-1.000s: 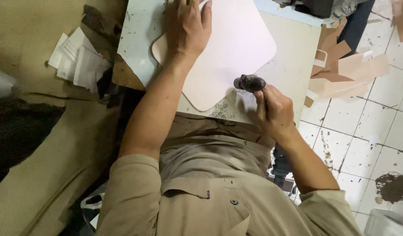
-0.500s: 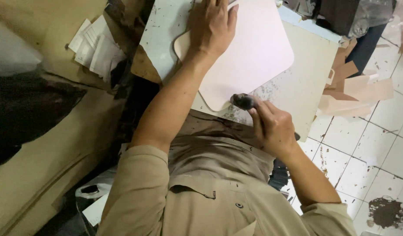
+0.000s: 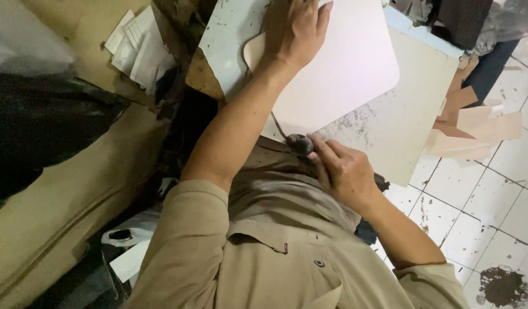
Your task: The person places a light-colored plastic cover over a base, then uses a hammer to tap along the edges to secure the fit. They repeatedly adjust the cover and tap different sections to ensure alignment.
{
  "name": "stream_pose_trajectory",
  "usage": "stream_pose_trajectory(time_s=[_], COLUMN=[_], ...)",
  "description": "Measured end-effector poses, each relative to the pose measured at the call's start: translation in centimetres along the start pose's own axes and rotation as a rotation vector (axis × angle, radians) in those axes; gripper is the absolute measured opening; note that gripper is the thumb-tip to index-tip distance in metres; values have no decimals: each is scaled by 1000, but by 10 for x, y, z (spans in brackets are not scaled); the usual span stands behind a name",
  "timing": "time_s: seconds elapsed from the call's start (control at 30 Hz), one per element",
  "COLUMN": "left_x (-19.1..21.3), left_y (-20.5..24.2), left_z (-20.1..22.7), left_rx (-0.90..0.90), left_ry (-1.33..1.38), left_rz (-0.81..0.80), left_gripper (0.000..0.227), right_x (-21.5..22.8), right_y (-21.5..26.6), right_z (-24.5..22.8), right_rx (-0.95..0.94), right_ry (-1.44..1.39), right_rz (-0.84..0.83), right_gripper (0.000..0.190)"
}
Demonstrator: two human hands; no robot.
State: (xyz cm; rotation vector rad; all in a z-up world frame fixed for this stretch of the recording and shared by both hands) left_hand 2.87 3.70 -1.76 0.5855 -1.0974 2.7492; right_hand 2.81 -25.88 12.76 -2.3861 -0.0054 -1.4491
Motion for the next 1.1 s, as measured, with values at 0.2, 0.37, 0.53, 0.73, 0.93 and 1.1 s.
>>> stream_pose_trajectory(time_s=[0.2, 0.37, 0.53, 0.73, 0.93, 1.1], left_x=[66, 140, 148, 131, 132, 133], left_y=[-23, -16, 28, 49, 53, 48], left_z=[32, 59, 91, 49, 46, 54], left_rx=[113, 290, 597, 515, 440, 456], left_ry=[-62, 306, 386, 285, 248, 290], left_rz=[-79, -91, 157, 97, 94, 99], left_gripper=[19, 27, 18, 13, 11, 11], right_x=[15, 45, 67, 66, 60, 42], right_y=[-11, 20, 22, 17, 2, 18], right_z=[7, 73, 122, 129, 137, 153], right_rx=[-75, -380, -530, -492, -506, -371], right_ry=[-134, -216, 3, -60, 53, 52], right_rz=[-57, 138, 349, 421, 252, 359], right_gripper=[30, 23, 22, 28, 27, 19])
Point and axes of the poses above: each hand's wrist, its own y-axis away from the middle knuckle, its own x-axis out of the back of the hand, z = x × y, the point moved 2 cm from there along -y, towards the middle knuckle, and after that the axes turned 4 degrees about z, right-handed, at the moved point
